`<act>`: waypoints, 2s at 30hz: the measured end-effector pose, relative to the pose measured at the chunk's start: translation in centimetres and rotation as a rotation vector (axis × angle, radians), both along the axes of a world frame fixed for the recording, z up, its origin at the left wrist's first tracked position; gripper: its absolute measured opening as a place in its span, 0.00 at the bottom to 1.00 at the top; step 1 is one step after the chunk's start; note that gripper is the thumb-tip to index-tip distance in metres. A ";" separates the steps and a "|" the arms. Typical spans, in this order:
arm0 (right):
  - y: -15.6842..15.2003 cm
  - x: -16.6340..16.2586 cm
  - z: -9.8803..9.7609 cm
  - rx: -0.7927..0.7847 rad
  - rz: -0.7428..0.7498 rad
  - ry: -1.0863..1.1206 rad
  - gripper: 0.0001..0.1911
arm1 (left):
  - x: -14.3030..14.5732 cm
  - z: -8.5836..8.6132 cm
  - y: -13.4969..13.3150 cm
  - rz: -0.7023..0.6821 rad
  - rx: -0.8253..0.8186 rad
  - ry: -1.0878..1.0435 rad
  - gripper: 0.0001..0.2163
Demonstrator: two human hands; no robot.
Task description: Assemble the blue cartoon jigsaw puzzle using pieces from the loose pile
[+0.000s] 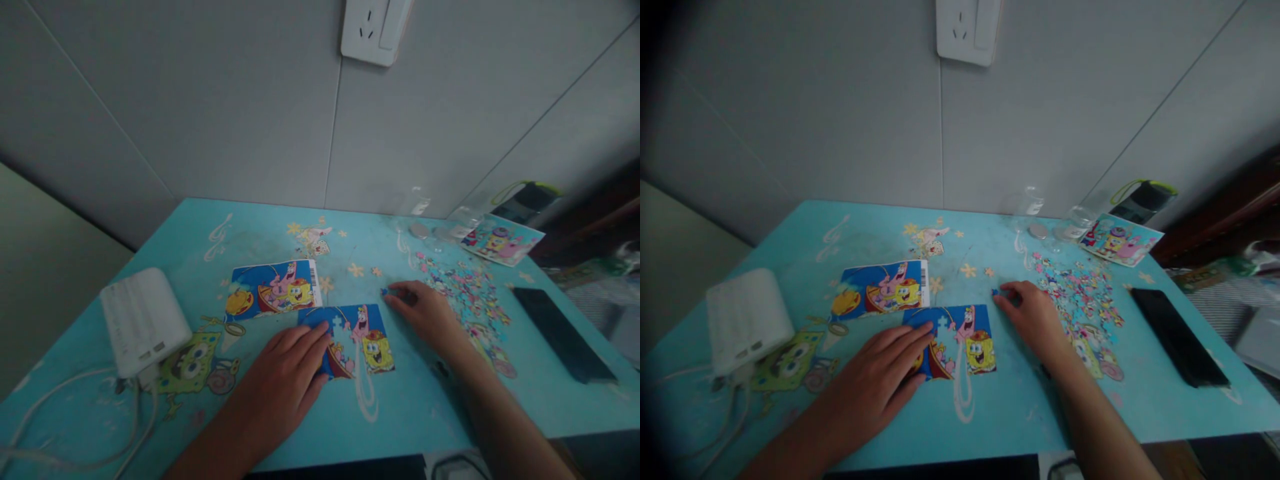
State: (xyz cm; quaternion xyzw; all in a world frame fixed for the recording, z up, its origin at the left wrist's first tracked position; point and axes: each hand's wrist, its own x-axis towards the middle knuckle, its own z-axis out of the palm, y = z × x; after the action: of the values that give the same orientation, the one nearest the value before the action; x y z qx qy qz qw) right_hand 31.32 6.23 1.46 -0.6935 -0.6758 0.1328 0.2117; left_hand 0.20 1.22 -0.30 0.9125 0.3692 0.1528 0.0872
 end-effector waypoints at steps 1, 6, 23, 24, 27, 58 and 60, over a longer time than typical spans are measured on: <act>0.0 -0.1 -0.1 -0.010 0.003 0.005 0.17 | 0.0 0.0 0.0 0.003 -0.010 0.001 0.23; 0.1 -0.3 -0.4 -0.061 0.000 0.046 0.11 | -0.2 0.0 -0.2 0.006 -0.056 -0.001 0.23; -2.0 -5.1 1.5 -0.149 0.262 0.482 0.10 | -0.2 -0.4 -0.6 0.013 -0.090 0.010 0.25; -2.0 -5.2 1.5 -0.151 0.275 0.487 0.09 | -0.2 -0.4 -0.6 0.010 -0.088 0.012 0.25; -2.1 -5.4 1.4 -0.160 0.292 0.496 0.08 | -0.1 -0.4 -0.6 0.004 -0.069 0.018 0.25; -2.6 -6.2 1.0 -0.163 0.458 0.464 0.15 | 0.0 -0.3 -0.5 0.005 -0.033 0.011 0.24; -2.6 -6.3 1.0 -0.141 0.519 0.417 0.16 | 0.0 -0.2 -0.5 0.002 -0.031 0.006 0.24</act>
State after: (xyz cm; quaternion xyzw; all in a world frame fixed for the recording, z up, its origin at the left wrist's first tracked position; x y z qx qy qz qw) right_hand 25.00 3.60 2.45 -0.4691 -0.7611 0.3675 0.2560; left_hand 0.20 0.75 -0.52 0.9111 0.3728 0.1446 0.1000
